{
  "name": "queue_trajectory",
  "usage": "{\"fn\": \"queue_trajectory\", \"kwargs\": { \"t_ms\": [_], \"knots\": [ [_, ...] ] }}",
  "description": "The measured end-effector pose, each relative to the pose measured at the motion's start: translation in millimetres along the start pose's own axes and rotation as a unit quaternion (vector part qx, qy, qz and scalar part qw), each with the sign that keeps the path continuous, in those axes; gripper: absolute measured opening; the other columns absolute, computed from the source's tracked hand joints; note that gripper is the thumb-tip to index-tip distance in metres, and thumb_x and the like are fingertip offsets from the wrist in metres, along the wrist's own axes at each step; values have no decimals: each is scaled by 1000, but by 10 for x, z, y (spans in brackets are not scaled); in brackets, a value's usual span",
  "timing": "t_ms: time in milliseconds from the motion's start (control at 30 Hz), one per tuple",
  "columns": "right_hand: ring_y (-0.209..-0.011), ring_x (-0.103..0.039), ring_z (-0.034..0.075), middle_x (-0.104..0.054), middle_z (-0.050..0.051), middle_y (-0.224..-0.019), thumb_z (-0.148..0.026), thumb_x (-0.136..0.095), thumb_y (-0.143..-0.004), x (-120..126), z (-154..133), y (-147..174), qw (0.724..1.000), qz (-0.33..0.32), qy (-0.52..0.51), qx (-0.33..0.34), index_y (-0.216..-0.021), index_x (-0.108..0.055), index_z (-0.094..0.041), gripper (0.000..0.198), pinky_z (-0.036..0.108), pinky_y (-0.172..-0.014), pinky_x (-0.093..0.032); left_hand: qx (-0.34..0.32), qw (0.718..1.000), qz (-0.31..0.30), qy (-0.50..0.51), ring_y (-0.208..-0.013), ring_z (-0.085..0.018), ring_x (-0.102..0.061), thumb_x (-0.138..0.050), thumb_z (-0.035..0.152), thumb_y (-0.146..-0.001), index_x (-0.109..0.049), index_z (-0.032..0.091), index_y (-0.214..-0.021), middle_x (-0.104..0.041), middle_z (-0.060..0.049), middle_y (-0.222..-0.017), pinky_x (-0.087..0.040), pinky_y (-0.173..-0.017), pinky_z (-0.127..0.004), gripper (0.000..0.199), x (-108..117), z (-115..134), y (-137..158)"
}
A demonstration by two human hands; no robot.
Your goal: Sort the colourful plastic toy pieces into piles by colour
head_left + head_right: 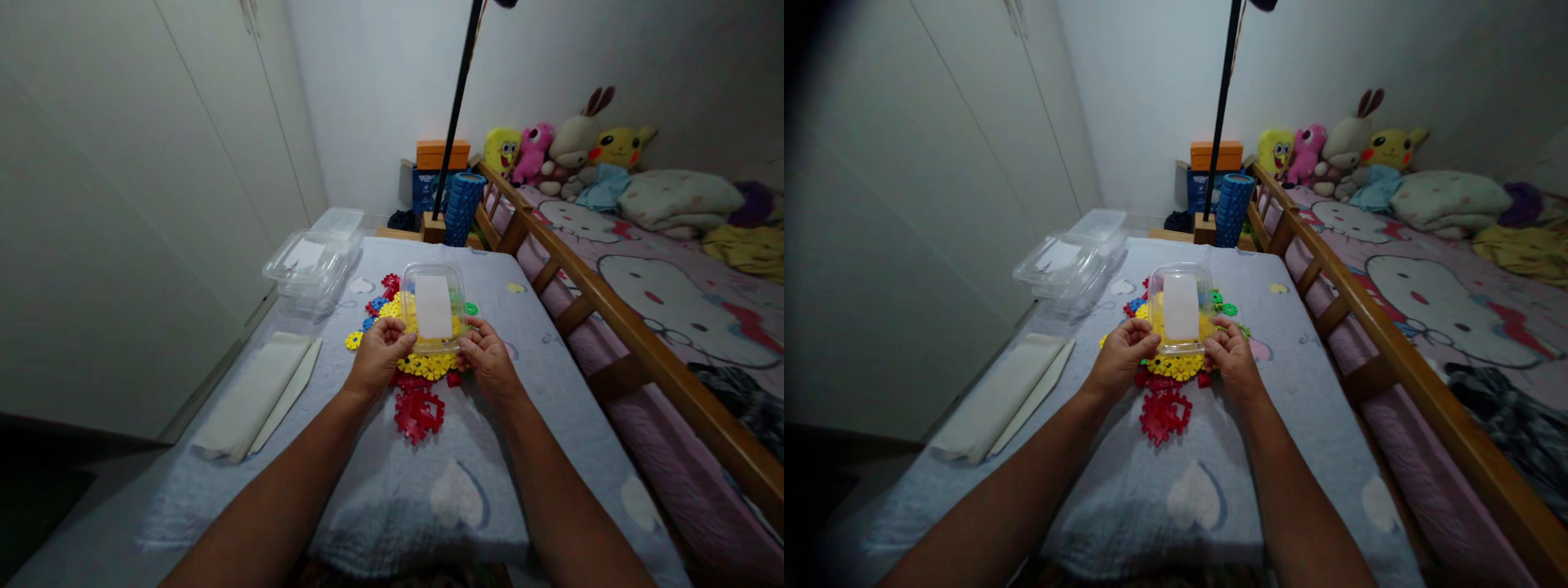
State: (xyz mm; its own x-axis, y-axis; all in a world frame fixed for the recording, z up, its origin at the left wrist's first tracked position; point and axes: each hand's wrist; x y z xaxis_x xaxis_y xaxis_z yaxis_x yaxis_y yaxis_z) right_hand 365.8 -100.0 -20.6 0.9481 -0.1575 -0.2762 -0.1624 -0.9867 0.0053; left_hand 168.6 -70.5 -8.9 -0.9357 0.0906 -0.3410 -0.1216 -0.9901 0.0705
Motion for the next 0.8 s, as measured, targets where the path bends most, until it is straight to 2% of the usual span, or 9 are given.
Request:
{"fn": "queue_trajectory", "kwargs": {
  "t_ms": [200, 567, 700, 800],
  "knots": [
    [-48, -50, 8, -54, -10, -69, -36, -80, -71, 10, 29, -2, 999, -11, 26, 14, -112, -53, -26, 49, 20, -45, -40, -20, 1000, 3, -14, -56, -8, -56, -88, 39, -61, -56, 18, -86, -60, 7, -67, -44, -57, -20, 46, -8, -55, -17],
    [-46, -46, 7, -49, -12, -67, -35, -79, -72, -17, 28, 3, 999, -2, 22, 24, -112, -52, -26, 48, 19, -41, -35, -11, 1000, 8, -13, -55, -8, -54, -87, 43, -62, -55, 19, -86, -58, 7, -68, -42, -56, -20, 46, -30, -99, -30],
    [-47, -49, 8, -52, -11, -68, -35, -80, -71, -13, 15, -25, 1000, 20, 11, 15, -111, -52, -26, 50, 18, -41, -36, -13, 999, 12, -35, -60, -10, -56, -76, 55, -75, -56, 20, -88, -58, 5, -71, -48, -62, -23, 42, -15, -103, -45],
    [-47, -50, 8, -53, -11, -66, -35, -80, -69, 24, -13, -110, 999, 50, -2, 22, -109, -53, -25, 49, 18, -42, -38, -59, 993, 32, -98, -72, -13, -61, -63, 57, -87, -59, 21, -93, -60, 2, -79, -51, -71, -26, 37, 84, -104, -110]
  ]
}}
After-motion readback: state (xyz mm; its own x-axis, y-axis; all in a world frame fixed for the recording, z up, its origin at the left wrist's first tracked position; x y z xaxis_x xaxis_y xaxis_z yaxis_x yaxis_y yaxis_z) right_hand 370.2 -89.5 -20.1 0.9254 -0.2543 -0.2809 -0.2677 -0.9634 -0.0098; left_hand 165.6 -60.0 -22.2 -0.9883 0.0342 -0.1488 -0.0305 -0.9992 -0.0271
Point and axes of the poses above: each hand's wrist, its own y-axis away from the middle knuckle, its own x-axis out of the back of the hand, z = x × y
